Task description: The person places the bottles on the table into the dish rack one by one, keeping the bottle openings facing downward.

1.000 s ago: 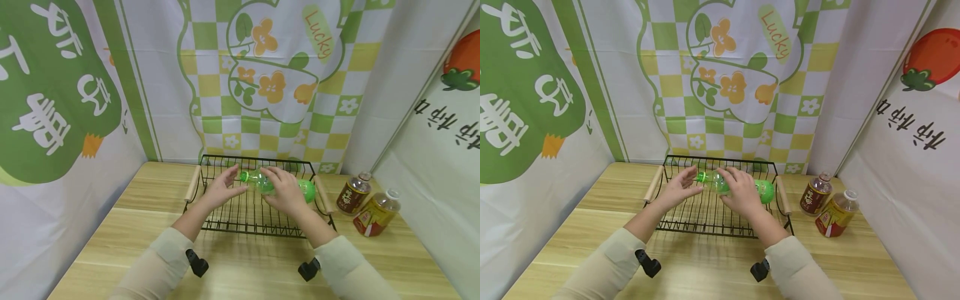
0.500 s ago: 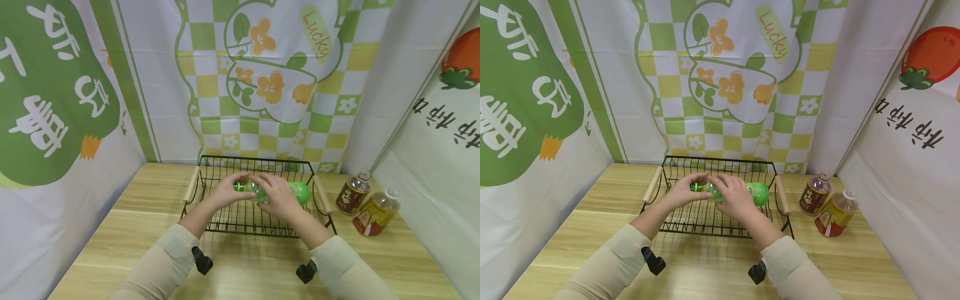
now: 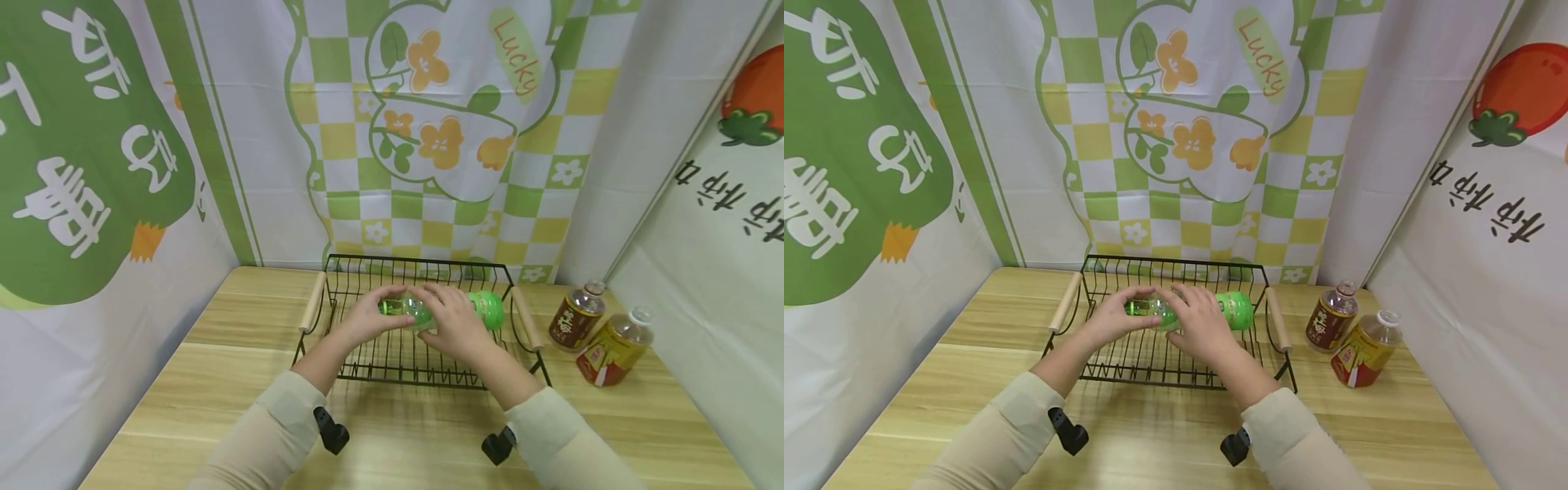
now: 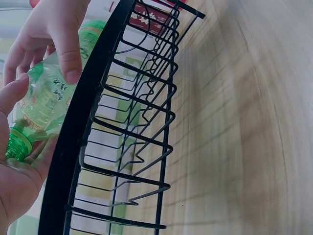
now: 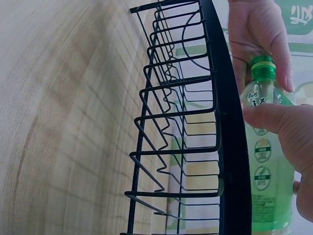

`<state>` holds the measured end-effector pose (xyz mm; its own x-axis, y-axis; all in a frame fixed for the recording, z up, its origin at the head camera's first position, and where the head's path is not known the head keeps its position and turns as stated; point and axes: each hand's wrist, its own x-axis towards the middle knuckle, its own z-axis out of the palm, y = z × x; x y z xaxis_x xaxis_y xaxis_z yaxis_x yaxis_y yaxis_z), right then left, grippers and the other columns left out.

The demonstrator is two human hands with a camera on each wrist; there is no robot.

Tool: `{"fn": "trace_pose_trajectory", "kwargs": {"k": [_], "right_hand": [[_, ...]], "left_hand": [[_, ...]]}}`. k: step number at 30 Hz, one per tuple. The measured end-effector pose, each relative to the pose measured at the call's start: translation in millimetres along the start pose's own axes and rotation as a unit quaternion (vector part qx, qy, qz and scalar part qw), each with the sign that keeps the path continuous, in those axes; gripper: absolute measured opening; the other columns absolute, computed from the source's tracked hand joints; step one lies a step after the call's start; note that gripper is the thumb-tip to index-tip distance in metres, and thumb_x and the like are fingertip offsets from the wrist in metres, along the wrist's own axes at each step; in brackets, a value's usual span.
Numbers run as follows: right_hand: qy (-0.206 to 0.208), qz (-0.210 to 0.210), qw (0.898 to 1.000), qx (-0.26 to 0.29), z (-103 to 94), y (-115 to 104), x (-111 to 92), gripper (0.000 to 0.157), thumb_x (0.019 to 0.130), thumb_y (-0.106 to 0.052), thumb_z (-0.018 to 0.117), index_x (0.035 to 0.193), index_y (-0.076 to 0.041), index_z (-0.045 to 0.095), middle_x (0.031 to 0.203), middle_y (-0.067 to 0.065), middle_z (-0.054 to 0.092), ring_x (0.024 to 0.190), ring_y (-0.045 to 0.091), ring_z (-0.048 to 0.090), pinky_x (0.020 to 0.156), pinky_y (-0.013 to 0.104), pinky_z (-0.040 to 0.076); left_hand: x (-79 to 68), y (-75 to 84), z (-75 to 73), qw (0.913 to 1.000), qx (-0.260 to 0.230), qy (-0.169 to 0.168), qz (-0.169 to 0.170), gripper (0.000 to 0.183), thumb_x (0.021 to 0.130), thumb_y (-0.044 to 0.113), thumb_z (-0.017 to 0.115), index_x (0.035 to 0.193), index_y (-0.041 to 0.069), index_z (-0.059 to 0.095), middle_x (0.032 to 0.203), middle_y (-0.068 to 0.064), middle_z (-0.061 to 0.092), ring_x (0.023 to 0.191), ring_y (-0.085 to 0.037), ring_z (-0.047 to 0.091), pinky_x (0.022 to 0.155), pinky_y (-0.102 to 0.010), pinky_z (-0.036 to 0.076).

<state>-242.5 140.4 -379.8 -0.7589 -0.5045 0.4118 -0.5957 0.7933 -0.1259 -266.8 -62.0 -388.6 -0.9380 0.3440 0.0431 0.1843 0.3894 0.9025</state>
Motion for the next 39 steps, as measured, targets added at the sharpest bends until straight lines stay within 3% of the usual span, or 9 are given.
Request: {"fn": "trace_pose_trajectory", "kwargs": {"k": [7, 13, 16, 22, 25, 31, 36, 39], "right_hand": [[0.095, 0.008, 0.995, 0.022, 0.7, 5, -4, 0.08, 0.07, -0.023, 0.089, 0.139, -0.009, 0.05, 0.137, 0.018, 0.054, 0.126, 0.038, 0.05, 0.11, 0.059, 0.037], [0.158, 0.057, 0.982, 0.085, 2.0, 5, -10, 0.07, 0.077, -0.02, 0.082, 0.136, -0.002, 0.049, 0.136, 0.022, 0.053, 0.128, 0.041, 0.047, 0.112, 0.06, 0.033], [0.174, 0.083, 0.974, 0.122, 3.4, 4, -13, 0.067, 0.081, -0.02, 0.078, 0.137, -0.001, 0.046, 0.136, 0.022, 0.052, 0.128, 0.041, 0.046, 0.111, 0.059, 0.035], [0.168, 0.134, 0.958, 0.188, 8.3, -2, -16, 0.067, 0.086, -0.025, 0.074, 0.14, -0.002, 0.043, 0.138, 0.021, 0.05, 0.13, 0.039, 0.044, 0.109, 0.058, 0.038], [0.151, 0.181, 0.938, 0.254, 9.8, -6, -15, 0.067, 0.087, -0.027, 0.073, 0.142, -0.003, 0.042, 0.141, 0.02, 0.047, 0.132, 0.038, 0.043, 0.111, 0.057, 0.036], [0.108, 0.268, 0.871, 0.397, 10.8, -11, -10, 0.069, 0.092, -0.034, 0.068, 0.145, -0.005, 0.036, 0.15, 0.017, 0.04, 0.139, 0.034, 0.038, 0.117, 0.051, 0.031], [0.095, 0.288, 0.842, 0.447, 11.4, -15, -5, 0.074, 0.092, -0.038, 0.067, 0.149, -0.008, 0.031, 0.151, 0.018, 0.038, 0.14, 0.036, 0.038, 0.117, 0.05, 0.032], [0.105, 0.285, 0.826, 0.475, 11.6, -19, -2, 0.073, 0.093, -0.033, 0.067, 0.149, -0.007, 0.028, 0.149, 0.021, 0.037, 0.138, 0.039, 0.039, 0.117, 0.052, 0.031]], "left_hand": [[-1.0, -7.4, 0.2, 0.9979, -0.048, 0.044, 0.005, 0.066, 0.084, 0.032, 0.078, 0.142, 0.016, 0.051, 0.141, -0.007, 0.054, 0.13, -0.032, 0.049, 0.104, -0.053, 0.045], [-3.7, -9.9, -2.4, 0.9937, -0.067, 0.09, 0.002, 0.067, 0.082, 0.033, 0.078, 0.142, 0.019, 0.051, 0.143, -0.01, 0.053, 0.135, -0.035, 0.044, 0.11, -0.061, 0.035], [-5.3, -9.2, -4.9, 0.9903, -0.086, 0.109, -0.006, 0.066, 0.082, 0.034, 0.078, 0.141, 0.023, 0.052, 0.145, -0.01, 0.051, 0.136, -0.035, 0.041, 0.11, -0.061, 0.034], [-7.0, -7.9, -8.5, 0.9841, -0.113, 0.135, -0.023, 0.067, 0.081, 0.039, 0.078, 0.141, 0.029, 0.051, 0.146, -0.005, 0.05, 0.137, -0.035, 0.041, 0.11, -0.061, 0.035], [-7.6, -6.4, -8.7, 0.9803, -0.139, 0.137, -0.024, 0.065, 0.083, 0.037, 0.077, 0.142, 0.028, 0.05, 0.146, -0.008, 0.048, 0.133, -0.034, 0.045, 0.109, -0.055, 0.04], [-9.8, -3.6, -4.7, 0.9733, -0.179, 0.143, -0.01, 0.063, 0.086, 0.031, 0.075, 0.143, 0.025, 0.049, 0.144, -0.012, 0.047, 0.128, -0.033, 0.049, 0.108, -0.048, 0.044], [-11.6, -1.7, 0.0, 0.966, -0.214, 0.144, -0.001, 0.062, 0.086, 0.027, 0.074, 0.143, 0.023, 0.049, 0.143, -0.014, 0.049, 0.127, -0.032, 0.051, 0.107, -0.045, 0.045], [-13.1, -2.3, 2.6, 0.9647, -0.223, 0.141, -0.001, 0.064, 0.086, 0.028, 0.075, 0.144, 0.023, 0.048, 0.143, -0.014, 0.048, 0.126, -0.033, 0.052, 0.106, -0.044, 0.046]]}}
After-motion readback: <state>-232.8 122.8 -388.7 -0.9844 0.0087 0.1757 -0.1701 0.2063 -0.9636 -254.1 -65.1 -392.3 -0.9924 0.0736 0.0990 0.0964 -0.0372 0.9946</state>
